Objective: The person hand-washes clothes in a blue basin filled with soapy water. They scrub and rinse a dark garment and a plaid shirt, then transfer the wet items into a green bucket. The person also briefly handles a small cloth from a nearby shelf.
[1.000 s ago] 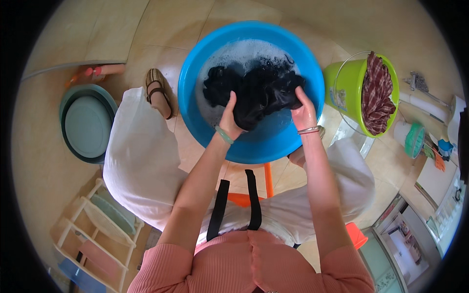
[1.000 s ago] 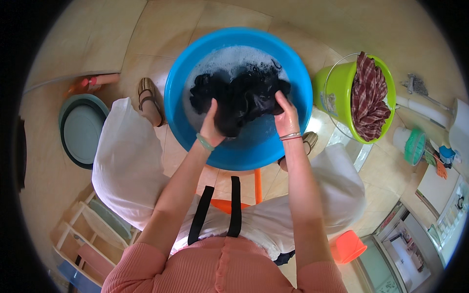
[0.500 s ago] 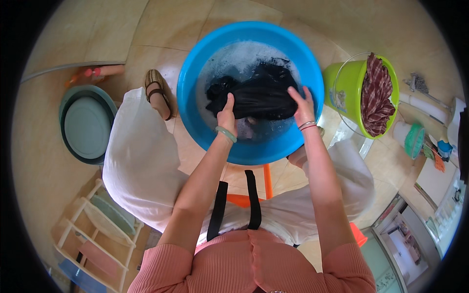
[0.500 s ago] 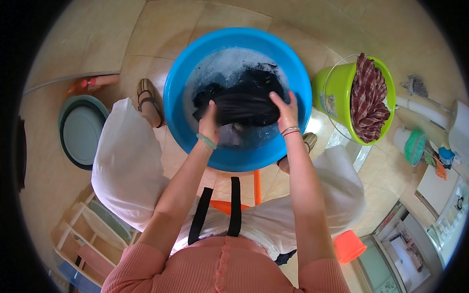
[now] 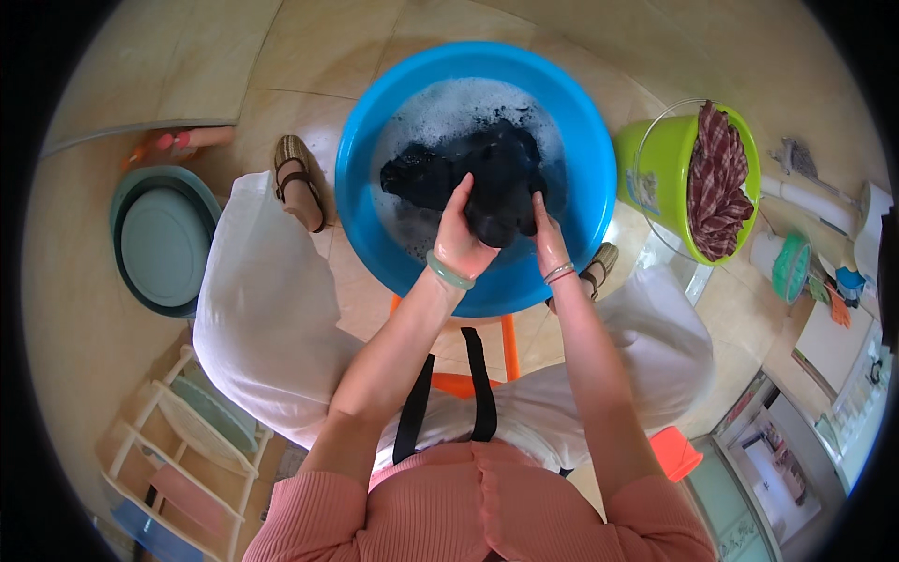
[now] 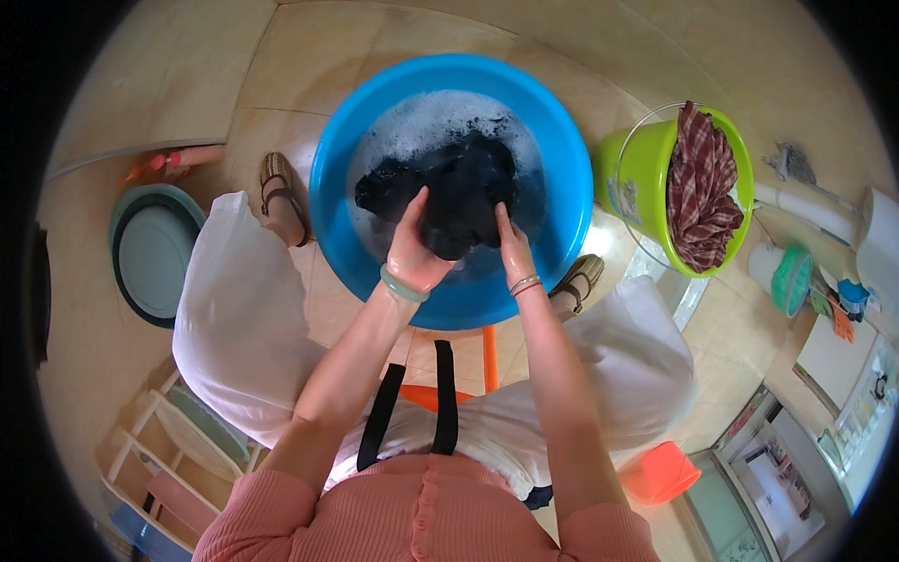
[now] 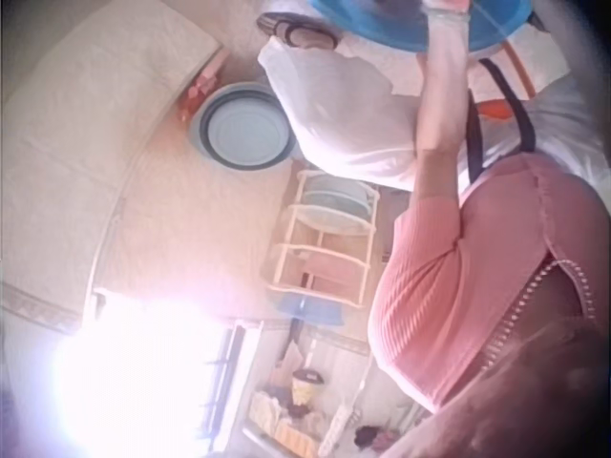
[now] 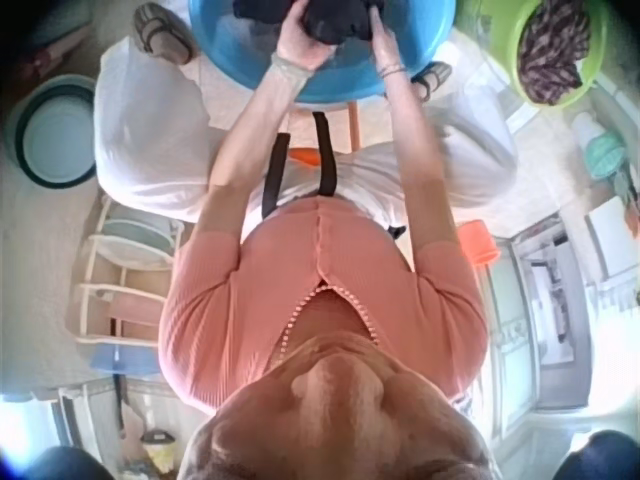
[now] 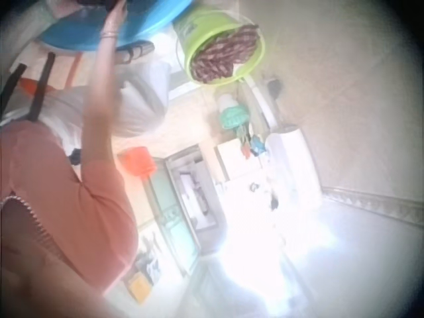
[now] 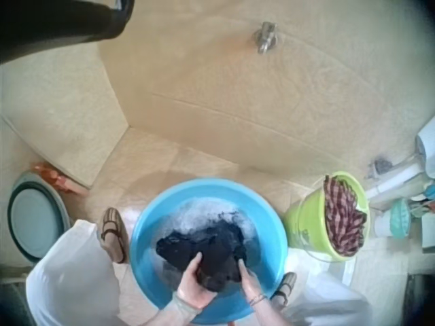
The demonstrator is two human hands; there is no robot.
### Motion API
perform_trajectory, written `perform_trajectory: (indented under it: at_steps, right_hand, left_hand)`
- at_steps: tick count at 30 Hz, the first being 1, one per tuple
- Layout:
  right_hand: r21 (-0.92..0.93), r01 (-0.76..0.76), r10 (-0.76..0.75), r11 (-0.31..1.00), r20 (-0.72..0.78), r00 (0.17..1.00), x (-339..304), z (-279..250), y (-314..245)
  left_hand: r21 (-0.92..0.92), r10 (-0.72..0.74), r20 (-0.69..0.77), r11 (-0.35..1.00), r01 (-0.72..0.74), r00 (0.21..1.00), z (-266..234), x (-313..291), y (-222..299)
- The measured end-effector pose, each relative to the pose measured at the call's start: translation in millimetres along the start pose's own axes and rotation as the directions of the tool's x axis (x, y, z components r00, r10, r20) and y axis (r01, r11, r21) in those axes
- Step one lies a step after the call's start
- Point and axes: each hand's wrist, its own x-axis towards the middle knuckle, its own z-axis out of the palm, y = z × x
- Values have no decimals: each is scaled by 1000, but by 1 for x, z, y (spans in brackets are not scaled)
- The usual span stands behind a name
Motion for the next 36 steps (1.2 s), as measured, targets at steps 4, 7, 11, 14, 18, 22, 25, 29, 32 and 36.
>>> perform_trajectory:
  at_steps: [4,7,11,14,18,22,25,29,32,36]
  right_hand:
    - [-520,505,-621,689,-64,782,-14,1,-49]
    - [63,311,-294,948,-200,935,-16,-15,-104]
    - [505,61,-144,861,126,982,-8,-13,-83]
    - [53,243,-247,969,95,964,-15,-3,-38]
    - [-312,728,-532,611,519,669,-102,44,-86]
    - [-316,792,-582,522,546,602,-132,69,-85]
    - [-491,807,-704,329,442,556,-64,73,-73]
    - [-770,495,-581,402,202,788,12,47,-46]
    - [-712,508,-568,485,186,802,-17,50,-48]
    - [-474,764,-610,437,468,639,-120,85,-62]
  left_hand:
    - [39,61,-86,998,-58,994,-4,1,9]
    - [277,242,-327,949,-152,913,-34,14,20]
    - [408,291,-410,906,-112,864,-50,19,5]
    - [364,152,-348,931,-16,925,-54,26,3]
    - [459,-58,-310,865,203,949,-43,13,9]
    - [302,-64,-188,946,120,980,-36,24,0]
    - [603,330,-229,787,-132,916,-105,44,-4]
    - [489,311,-590,872,24,745,-72,43,-39]
    - [434,255,-609,900,46,751,-57,33,-36]
    - [545,335,-61,801,-249,940,-140,37,0]
